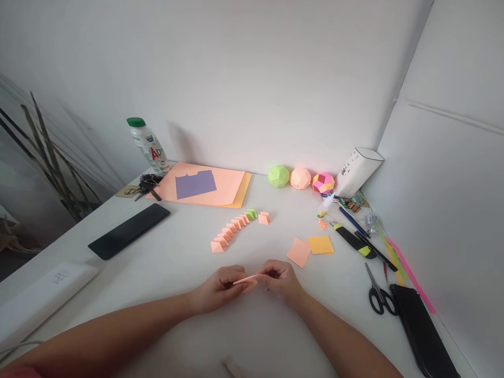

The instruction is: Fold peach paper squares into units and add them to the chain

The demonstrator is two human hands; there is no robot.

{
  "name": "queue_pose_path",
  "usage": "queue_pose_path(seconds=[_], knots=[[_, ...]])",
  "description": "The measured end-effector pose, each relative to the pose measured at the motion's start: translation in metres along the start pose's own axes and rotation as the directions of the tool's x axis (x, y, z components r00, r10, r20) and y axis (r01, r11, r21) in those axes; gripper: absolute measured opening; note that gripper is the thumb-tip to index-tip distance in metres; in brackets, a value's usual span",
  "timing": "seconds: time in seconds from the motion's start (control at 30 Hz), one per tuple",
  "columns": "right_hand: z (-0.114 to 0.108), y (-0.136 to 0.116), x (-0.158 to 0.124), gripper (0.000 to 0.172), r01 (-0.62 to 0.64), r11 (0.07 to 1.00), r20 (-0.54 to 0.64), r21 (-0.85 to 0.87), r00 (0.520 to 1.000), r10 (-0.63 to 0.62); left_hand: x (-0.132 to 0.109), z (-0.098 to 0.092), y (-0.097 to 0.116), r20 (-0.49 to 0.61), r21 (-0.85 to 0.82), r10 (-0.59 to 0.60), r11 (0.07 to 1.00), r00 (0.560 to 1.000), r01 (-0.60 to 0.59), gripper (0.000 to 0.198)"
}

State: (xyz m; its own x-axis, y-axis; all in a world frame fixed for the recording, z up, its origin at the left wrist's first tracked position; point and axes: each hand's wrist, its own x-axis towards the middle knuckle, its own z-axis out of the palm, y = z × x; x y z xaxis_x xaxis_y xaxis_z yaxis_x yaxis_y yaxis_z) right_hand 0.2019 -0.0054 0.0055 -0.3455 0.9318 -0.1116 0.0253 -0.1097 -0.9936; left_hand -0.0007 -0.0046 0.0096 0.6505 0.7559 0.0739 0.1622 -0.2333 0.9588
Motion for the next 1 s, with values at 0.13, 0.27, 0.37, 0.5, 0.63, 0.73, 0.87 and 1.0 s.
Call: queue_pose_path(seconds=[0.13,0.27,0.37,0.5,0.63,0.73,0.87,1.0], knots=[[0.000,0.001,0.000,0.019,0.010,1.000,0.003,-0.002,1.000,-0.010,0.000,0.000,-0.002,0.001,-0.005,0.005,1.000,1.000,-0.005,0.034],[0.000,0.001,-0.001,0.020,0.012,1.000,0.018,0.003,1.000,-0.012,-0.001,-0.001,-0.004,0.000,0.003,0.024,1.000,1.000,-0.024,0.031],[-0.001,0.002,-0.002,0.022,0.002,0.999,0.027,0.045,1.000,-0.004,-0.001,-0.002,-0.005,-0.006,-0.008,0.012,1.000,1.000,-0.012,0.030],[0.001,0.002,-0.004,0.021,0.070,0.996,0.030,0.064,0.997,-0.072,0.000,-0.001,-0.005,-0.009,-0.025,-0.006,1.000,1.000,0.005,0.032],[0.007,0.001,-0.006,0.020,0.248,0.957,0.066,-0.153,0.968,-0.241,0.000,0.000,-0.004,0.000,-0.014,0.025,1.000,1.000,-0.025,0.035],[0.011,0.001,-0.006,0.017,0.264,0.922,0.048,-0.283,0.964,-0.261,0.000,0.001,-0.004,-0.029,-0.011,0.001,1.000,1.000,-0.002,0.033],[0.011,0.004,-0.008,0.020,0.138,0.964,-0.013,-0.228,0.989,-0.145,-0.001,0.002,-0.008,-0.140,-0.105,-0.077,0.992,0.987,0.062,0.028],[0.011,0.009,-0.008,0.016,0.138,0.968,-0.024,-0.212,0.989,-0.146,0.000,0.003,-0.012,-0.143,-0.172,-0.080,0.984,0.987,0.055,0.028]])
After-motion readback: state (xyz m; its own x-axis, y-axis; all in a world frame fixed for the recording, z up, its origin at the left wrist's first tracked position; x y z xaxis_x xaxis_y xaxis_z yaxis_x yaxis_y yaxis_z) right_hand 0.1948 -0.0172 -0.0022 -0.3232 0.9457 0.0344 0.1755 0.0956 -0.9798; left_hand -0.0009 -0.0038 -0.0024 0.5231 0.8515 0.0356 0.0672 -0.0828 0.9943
